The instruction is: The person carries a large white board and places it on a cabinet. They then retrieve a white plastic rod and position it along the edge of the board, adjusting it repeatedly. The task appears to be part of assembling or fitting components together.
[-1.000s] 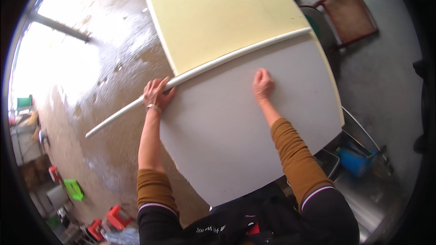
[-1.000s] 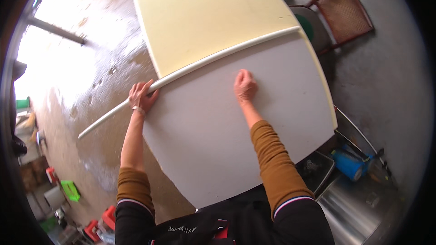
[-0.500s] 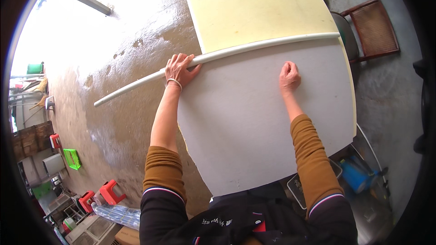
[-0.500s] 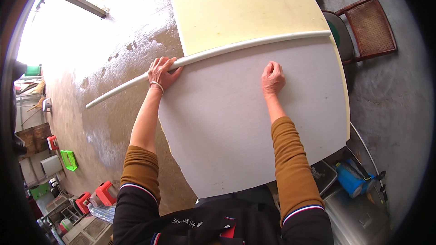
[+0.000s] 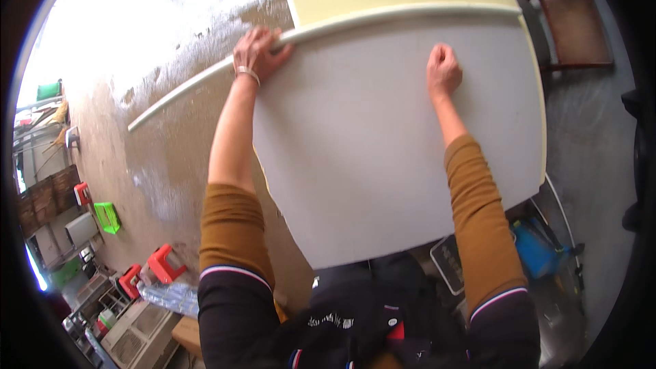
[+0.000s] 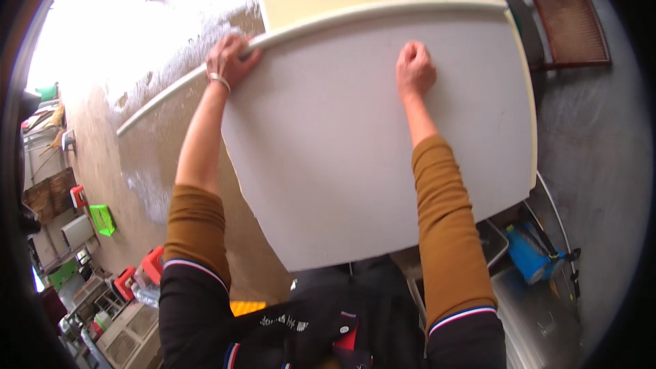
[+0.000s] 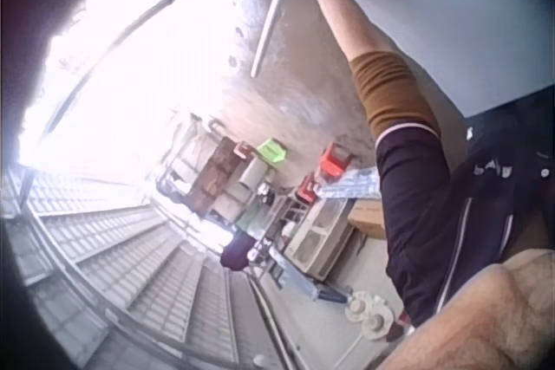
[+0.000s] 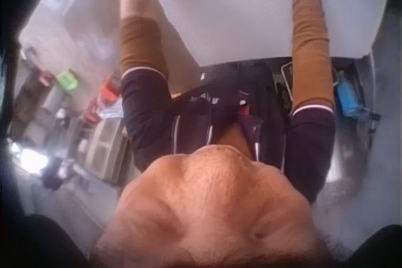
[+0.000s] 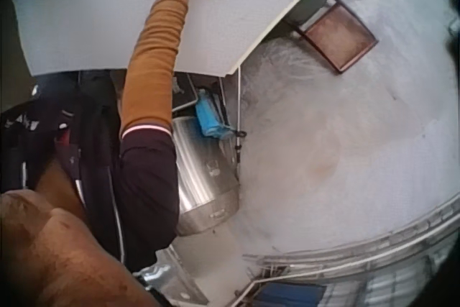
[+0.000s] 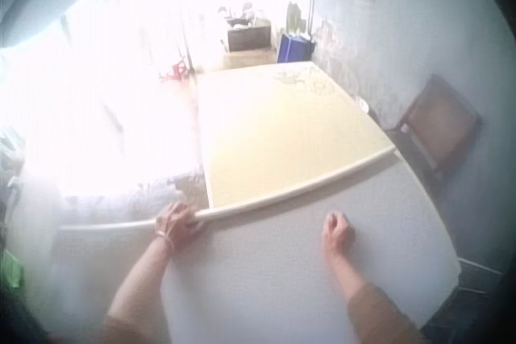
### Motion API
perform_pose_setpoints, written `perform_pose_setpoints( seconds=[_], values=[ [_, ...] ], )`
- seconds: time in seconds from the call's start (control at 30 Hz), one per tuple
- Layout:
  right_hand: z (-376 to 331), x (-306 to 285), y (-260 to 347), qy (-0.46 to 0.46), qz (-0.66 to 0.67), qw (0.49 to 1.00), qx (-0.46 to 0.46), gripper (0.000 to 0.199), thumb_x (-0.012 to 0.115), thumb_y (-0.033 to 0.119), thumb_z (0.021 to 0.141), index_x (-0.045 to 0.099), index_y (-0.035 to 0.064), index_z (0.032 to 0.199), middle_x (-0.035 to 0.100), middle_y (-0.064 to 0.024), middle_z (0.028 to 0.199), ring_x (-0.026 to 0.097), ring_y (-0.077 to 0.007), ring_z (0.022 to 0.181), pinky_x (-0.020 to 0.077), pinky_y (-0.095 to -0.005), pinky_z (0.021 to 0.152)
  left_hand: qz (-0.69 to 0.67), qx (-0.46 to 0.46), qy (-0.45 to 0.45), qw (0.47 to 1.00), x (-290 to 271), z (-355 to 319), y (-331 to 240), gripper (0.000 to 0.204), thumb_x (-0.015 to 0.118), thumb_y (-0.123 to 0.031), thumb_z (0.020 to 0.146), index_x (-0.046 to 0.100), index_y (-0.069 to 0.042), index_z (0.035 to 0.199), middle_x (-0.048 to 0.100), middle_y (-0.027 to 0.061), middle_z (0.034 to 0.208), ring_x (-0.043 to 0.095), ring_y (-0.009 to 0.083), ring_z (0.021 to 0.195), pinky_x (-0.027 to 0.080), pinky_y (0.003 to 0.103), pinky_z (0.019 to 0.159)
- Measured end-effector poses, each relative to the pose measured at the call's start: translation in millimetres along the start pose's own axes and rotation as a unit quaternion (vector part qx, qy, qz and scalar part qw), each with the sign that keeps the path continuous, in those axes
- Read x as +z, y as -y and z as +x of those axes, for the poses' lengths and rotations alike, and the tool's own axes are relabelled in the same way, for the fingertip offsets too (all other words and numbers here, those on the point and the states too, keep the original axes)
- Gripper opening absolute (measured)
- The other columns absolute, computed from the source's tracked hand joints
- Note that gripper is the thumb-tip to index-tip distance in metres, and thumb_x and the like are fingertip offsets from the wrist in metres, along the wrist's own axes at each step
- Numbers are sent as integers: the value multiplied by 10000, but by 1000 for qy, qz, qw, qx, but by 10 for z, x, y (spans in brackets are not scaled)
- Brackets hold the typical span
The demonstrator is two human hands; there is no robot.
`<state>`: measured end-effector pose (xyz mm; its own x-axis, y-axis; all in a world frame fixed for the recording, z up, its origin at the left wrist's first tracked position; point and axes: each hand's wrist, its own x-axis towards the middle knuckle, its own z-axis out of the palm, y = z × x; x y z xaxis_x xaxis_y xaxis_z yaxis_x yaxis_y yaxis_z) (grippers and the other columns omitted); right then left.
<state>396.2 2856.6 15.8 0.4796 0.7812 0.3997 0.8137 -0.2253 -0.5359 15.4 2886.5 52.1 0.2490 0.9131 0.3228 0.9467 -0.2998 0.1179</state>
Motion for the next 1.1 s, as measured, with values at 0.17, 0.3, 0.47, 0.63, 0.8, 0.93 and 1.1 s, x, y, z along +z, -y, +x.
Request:
perform_pose_setpoints(
  seconds=[0.17,0.3,0.47,0.63,0.8,0.93,1.1],
  values=[
    [-14,21,18,41,33,998,32,193,533,289,820,648,133,816,649,-67,716,623,-286,672,483,-400,606,26,-16,12,999,51,-13,34,348,624,-482,751,680,-214,966,630,-31,960,579,170,932,482,324,789],
    [-18,0,54,44,18,998,28,211,527,311,824,654,143,811,650,-39,700,624,-268,666,483,-388,605,26,-34,28,999,21,-16,-3,385,609,-515,750,686,-206,968,652,-25,982,572,167,963,473,321,823],
    [5,-32,107,57,-17,997,-40,182,554,323,830,626,156,837,641,-12,720,620,-258,665,483,-385,589,20,-40,34,998,-45,27,-43,396,608,-520,747,681,-206,976,650,-23,995,568,168,977,476,325,829],
    [-379,50,685,134,-2,990,-39,179,600,315,816,600,140,775,636,-33,705,613,-269,629,477,-375,560,-4,-31,29,999,-70,18,-8,378,622,-512,743,680,-197,943,642,-17,905,570,175,954,483,322,815],
    [-1079,243,1700,264,21,964,-34,232,634,322,791,619,108,701,641,-76,666,624,-292,651,487,-409,601,-41,13,8,999,-7,9,115,346,631,-477,740,675,-156,863,637,3,856,577,203,884,479,355,748],
    [-985,373,2200,304,-54,951,20,284,624,359,794,659,91,704,649,-118,690,632,-307,694,500,-416,644,-62,60,-44,995,10,7,158,349,658,-464,718,672,-123,791,637,32,789,590,220,824,476,343,736],
    [-921,503,2422,321,-91,942,35,310,579,366,825,683,80,764,661,-156,790,639,-338,781,509,-433,699,-74,39,-8,997,1,22,187,373,622,-493,742,664,-128,807,624,19,804,568,201,842,443,331,726]
  ],
)
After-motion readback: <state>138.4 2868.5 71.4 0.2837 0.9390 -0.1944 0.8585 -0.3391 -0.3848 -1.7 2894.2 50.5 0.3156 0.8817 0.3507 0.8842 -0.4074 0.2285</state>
